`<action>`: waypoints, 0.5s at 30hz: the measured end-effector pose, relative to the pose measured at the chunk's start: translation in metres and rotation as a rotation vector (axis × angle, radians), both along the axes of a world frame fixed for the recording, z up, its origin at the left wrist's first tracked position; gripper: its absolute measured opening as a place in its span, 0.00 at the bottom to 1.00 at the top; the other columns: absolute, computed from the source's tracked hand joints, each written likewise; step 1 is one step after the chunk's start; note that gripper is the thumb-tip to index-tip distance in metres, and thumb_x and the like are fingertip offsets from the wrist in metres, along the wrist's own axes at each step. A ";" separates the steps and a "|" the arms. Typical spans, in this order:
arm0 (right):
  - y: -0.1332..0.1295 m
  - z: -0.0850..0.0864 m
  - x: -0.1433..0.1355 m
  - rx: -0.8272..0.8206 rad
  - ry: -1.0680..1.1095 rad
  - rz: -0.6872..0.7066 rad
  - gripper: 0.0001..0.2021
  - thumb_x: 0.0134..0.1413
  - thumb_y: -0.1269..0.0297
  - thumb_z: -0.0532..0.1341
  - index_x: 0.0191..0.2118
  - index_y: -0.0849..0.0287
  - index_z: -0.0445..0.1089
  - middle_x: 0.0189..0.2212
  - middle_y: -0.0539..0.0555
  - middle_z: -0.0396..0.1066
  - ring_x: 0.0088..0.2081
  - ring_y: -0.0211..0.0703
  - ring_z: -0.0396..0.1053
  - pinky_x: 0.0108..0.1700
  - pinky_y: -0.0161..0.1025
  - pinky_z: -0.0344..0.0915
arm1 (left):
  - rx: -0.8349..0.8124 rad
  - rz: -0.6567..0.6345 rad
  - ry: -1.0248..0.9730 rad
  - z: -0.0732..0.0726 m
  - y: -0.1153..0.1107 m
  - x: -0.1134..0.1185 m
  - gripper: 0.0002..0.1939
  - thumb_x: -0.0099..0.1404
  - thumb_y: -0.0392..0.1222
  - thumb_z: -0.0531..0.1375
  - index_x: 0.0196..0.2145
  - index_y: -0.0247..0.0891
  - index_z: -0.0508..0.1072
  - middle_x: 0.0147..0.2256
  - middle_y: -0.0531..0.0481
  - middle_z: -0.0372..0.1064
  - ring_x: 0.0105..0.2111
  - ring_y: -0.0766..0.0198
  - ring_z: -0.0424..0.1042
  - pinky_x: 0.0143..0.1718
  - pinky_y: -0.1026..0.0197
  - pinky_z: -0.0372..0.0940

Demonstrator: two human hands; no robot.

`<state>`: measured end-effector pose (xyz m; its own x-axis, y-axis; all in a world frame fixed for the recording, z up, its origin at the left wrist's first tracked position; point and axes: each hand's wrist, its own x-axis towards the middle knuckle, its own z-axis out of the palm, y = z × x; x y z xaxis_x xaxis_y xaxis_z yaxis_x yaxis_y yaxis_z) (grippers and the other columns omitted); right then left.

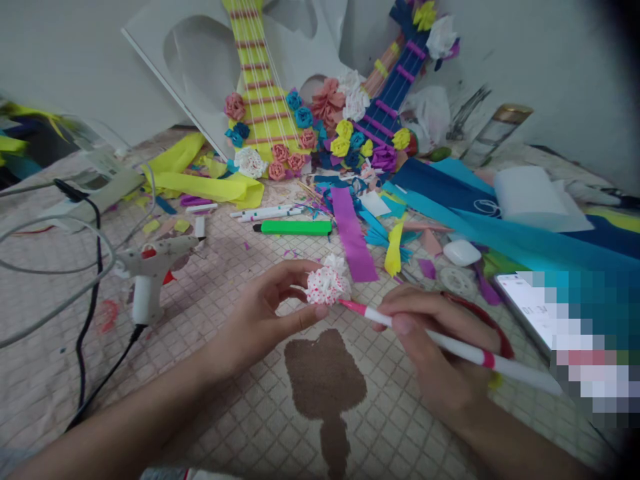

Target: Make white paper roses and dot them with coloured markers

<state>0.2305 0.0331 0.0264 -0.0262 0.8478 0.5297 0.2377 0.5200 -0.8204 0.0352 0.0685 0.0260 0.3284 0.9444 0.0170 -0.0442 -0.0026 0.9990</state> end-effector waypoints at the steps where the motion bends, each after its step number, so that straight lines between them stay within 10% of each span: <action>1: 0.000 -0.001 0.000 -0.015 -0.007 0.030 0.09 0.51 0.76 0.57 0.35 0.56 0.71 0.26 0.50 0.70 0.29 0.40 0.68 0.28 0.39 0.62 | -0.004 0.002 -0.013 0.001 0.000 0.000 0.17 0.53 0.36 0.66 0.41 0.39 0.71 0.43 0.49 0.69 0.41 0.64 0.69 0.44 0.61 0.63; 15: -0.001 0.003 -0.002 -0.034 -0.075 -0.005 0.08 0.51 0.74 0.59 0.35 0.55 0.71 0.27 0.49 0.71 0.27 0.37 0.68 0.26 0.36 0.64 | -0.259 -0.023 -0.225 -0.003 0.006 -0.001 0.17 0.51 0.34 0.67 0.40 0.39 0.72 0.38 0.51 0.74 0.36 0.67 0.72 0.38 0.66 0.66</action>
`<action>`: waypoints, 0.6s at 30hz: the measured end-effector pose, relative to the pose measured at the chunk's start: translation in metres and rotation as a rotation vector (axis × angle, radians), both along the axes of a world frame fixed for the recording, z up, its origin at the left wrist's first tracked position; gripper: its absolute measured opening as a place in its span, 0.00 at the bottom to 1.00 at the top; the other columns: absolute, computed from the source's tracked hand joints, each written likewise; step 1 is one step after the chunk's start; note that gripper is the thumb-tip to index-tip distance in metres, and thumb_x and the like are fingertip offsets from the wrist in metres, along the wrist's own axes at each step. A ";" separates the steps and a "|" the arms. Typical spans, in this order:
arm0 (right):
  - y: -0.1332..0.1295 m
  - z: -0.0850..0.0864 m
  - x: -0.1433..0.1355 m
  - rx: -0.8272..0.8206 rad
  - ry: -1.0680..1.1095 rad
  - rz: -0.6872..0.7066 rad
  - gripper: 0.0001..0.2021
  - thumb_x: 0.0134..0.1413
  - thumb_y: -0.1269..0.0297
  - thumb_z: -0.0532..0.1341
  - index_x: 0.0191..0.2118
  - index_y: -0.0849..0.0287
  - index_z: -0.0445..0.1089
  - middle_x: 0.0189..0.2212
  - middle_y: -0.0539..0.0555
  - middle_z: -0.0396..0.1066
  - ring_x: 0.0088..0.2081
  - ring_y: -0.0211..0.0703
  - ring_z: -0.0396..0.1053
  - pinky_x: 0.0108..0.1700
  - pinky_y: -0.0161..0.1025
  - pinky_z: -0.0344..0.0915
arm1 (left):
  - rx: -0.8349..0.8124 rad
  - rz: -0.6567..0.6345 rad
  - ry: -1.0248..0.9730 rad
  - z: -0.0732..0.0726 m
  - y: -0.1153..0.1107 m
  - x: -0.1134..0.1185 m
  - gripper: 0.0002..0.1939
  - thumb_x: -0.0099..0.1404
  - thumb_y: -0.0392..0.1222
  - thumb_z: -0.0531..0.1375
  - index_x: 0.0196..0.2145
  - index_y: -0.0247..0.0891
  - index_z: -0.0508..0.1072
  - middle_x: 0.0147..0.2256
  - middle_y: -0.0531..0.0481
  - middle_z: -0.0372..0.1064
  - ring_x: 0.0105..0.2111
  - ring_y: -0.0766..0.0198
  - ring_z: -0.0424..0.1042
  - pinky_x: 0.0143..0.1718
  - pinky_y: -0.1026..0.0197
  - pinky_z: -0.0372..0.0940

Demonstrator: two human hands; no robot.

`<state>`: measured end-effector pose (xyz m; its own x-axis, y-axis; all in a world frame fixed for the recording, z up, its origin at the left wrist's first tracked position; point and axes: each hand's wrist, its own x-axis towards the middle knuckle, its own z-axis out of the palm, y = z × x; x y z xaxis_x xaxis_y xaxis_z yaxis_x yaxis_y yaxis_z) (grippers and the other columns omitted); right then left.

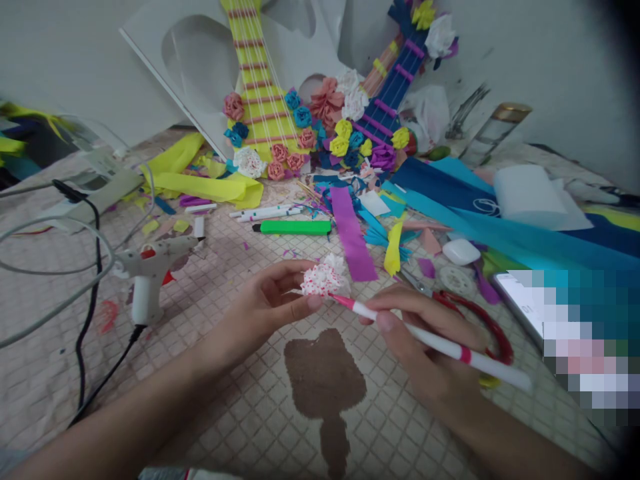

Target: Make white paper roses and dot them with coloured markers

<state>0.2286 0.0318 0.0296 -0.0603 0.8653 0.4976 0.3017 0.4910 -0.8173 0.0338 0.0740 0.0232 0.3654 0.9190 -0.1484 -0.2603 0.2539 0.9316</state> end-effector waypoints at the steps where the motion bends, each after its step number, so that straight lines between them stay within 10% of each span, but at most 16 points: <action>1: 0.000 0.000 0.000 0.016 0.026 -0.010 0.08 0.51 0.74 0.59 0.35 0.55 0.72 0.26 0.50 0.71 0.27 0.37 0.68 0.27 0.37 0.64 | -0.003 0.006 0.007 0.000 0.000 0.000 0.17 0.51 0.34 0.67 0.40 0.38 0.72 0.37 0.51 0.74 0.36 0.67 0.72 0.38 0.66 0.67; 18: 0.001 0.003 -0.001 -0.005 -0.028 -0.035 0.07 0.51 0.73 0.58 0.33 0.55 0.71 0.25 0.49 0.71 0.25 0.36 0.68 0.24 0.35 0.63 | 0.052 -0.028 0.019 0.002 -0.003 0.000 0.20 0.50 0.32 0.68 0.42 0.39 0.72 0.36 0.52 0.73 0.35 0.68 0.71 0.38 0.67 0.67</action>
<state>0.2274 0.0329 0.0328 -0.0436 0.8695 0.4921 0.3418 0.4758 -0.8104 0.0340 0.0710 0.0253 0.3886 0.9151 -0.1078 -0.2358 0.2118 0.9484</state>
